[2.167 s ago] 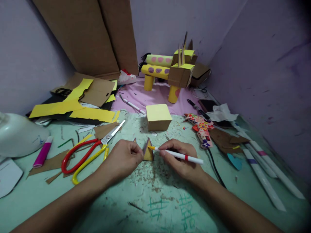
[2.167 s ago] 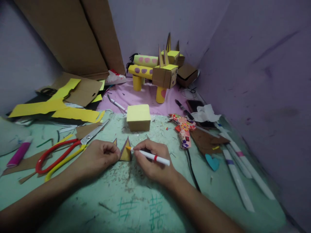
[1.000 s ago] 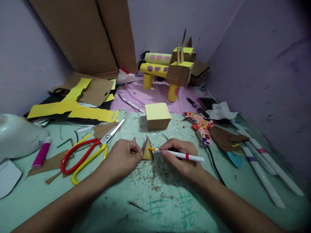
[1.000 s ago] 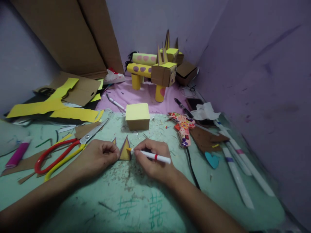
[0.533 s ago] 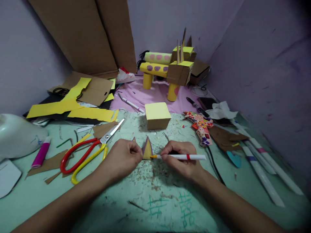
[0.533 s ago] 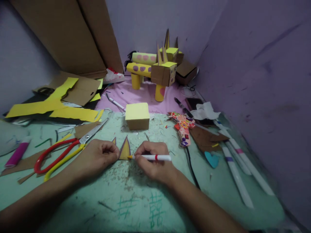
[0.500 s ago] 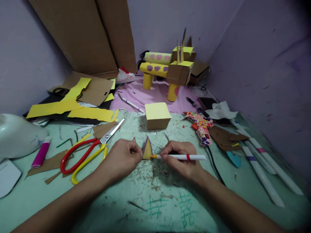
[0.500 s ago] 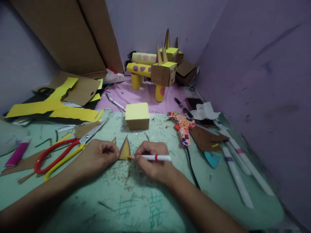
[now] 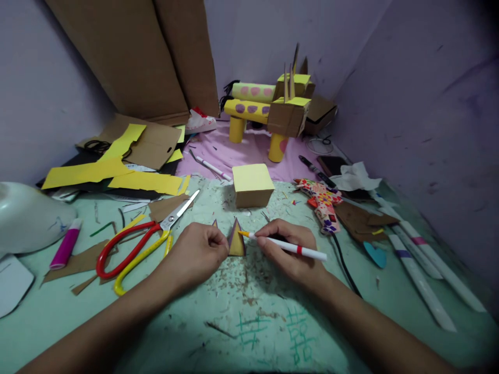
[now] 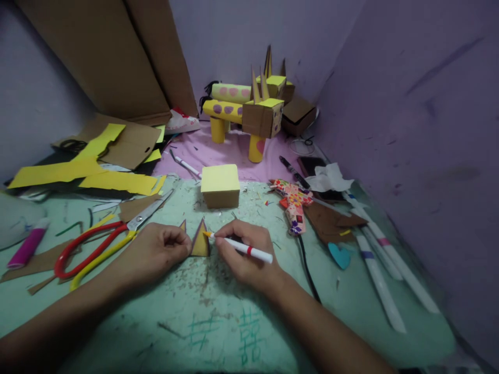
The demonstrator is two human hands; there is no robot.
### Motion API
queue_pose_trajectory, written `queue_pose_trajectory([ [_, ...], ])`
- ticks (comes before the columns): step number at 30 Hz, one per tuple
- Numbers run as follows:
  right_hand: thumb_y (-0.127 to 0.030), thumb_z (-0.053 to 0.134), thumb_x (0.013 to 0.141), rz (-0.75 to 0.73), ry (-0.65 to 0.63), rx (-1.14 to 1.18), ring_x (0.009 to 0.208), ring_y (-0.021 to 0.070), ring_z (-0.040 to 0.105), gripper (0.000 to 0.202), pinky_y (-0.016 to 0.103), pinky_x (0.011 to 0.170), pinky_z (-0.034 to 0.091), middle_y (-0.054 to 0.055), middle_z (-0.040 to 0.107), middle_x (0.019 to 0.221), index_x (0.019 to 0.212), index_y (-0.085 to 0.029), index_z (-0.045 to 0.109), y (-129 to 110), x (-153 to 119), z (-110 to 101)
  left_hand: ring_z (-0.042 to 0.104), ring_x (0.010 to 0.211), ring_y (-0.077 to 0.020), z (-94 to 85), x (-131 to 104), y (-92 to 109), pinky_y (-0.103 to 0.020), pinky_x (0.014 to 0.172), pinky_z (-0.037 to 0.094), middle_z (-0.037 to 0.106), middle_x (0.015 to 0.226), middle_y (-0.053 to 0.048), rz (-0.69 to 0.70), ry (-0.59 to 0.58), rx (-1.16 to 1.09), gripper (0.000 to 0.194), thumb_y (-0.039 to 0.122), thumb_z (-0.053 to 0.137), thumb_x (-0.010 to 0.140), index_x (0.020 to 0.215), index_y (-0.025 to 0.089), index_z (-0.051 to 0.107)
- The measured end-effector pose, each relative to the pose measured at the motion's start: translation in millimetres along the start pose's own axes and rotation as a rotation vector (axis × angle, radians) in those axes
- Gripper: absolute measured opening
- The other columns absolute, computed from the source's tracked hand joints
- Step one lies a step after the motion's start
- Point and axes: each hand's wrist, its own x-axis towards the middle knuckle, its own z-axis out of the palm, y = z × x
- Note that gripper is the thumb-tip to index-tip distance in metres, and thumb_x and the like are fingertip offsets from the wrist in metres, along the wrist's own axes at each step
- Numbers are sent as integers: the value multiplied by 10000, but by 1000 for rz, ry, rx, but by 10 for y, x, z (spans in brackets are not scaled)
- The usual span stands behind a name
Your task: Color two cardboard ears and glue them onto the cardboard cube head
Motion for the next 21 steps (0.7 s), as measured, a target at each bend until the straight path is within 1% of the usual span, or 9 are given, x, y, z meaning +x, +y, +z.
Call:
queue_pose_trajectory([
  [3, -218, 564, 732, -7, -70, 32, 408, 104, 513, 146, 195, 391, 370, 13, 623, 495, 669, -136, 667, -13, -13, -9, 450, 531, -127, -4, -1, 3, -246, 512, 325, 532, 522, 7, 3, -10, 3, 144, 238, 503, 618, 559, 157, 606],
  [6, -199, 561, 720, -68, -152, 50, 405, 99, 512, 139, 191, 396, 372, 3, 617, 482, 638, -147, 661, -19, -19, -17, 464, 542, -132, -11, 1, 0, -249, 526, 341, 544, 526, 3, 21, -8, 0, 142, 233, 502, 610, 549, 157, 607],
  [8, -189, 565, 732, -101, -136, 33, 440, 105, 542, 129, 198, 429, 398, 13, 644, 523, 668, -144, 668, -20, -15, -16, 464, 537, -131, -14, 2, -6, -249, 524, 341, 543, 521, 4, 22, -5, -4, 141, 231, 500, 606, 543, 160, 604],
  [11, -187, 571, 754, -97, -72, -1, 469, 110, 566, 129, 199, 448, 412, 36, 671, 571, 730, -120, 679, -19, -7, -10, 451, 525, -126, -12, -2, -15, -249, 513, 328, 530, 512, 10, 21, -7, 1, 147, 238, 499, 615, 544, 161, 602],
  [13, -185, 572, 753, -90, -88, -2, 449, 104, 555, 134, 193, 431, 400, 35, 664, 553, 720, -111, 680, -13, -10, -9, 443, 521, -125, -6, -4, -19, -251, 508, 321, 524, 508, 11, 25, -6, -2, 146, 238, 497, 615, 547, 161, 601],
  [17, -175, 565, 731, -119, -163, 23, 419, 97, 532, 140, 186, 412, 382, 17, 636, 501, 653, -124, 670, -6, -28, -13, 441, 524, -125, 5, -2, -16, -250, 510, 325, 525, 512, 10, 35, -2, -18, 140, 237, 500, 609, 544, 158, 596],
  [19, -175, 566, 734, -110, -137, 13, 436, 101, 545, 133, 191, 429, 396, 18, 647, 521, 664, -130, 670, -10, -30, -9, 442, 526, -124, 4, 0, -11, -248, 510, 325, 524, 515, 10, 31, -7, -12, 149, 246, 504, 619, 549, 155, 598],
  [21, -185, 569, 745, -75, -68, -7, 450, 105, 556, 126, 195, 436, 407, 18, 657, 542, 694, -138, 675, -16, -24, -1, 443, 526, -124, 2, 2, -8, -247, 508, 322, 525, 518, 11, 23, -9, -5, 155, 254, 506, 627, 556, 153, 602],
])
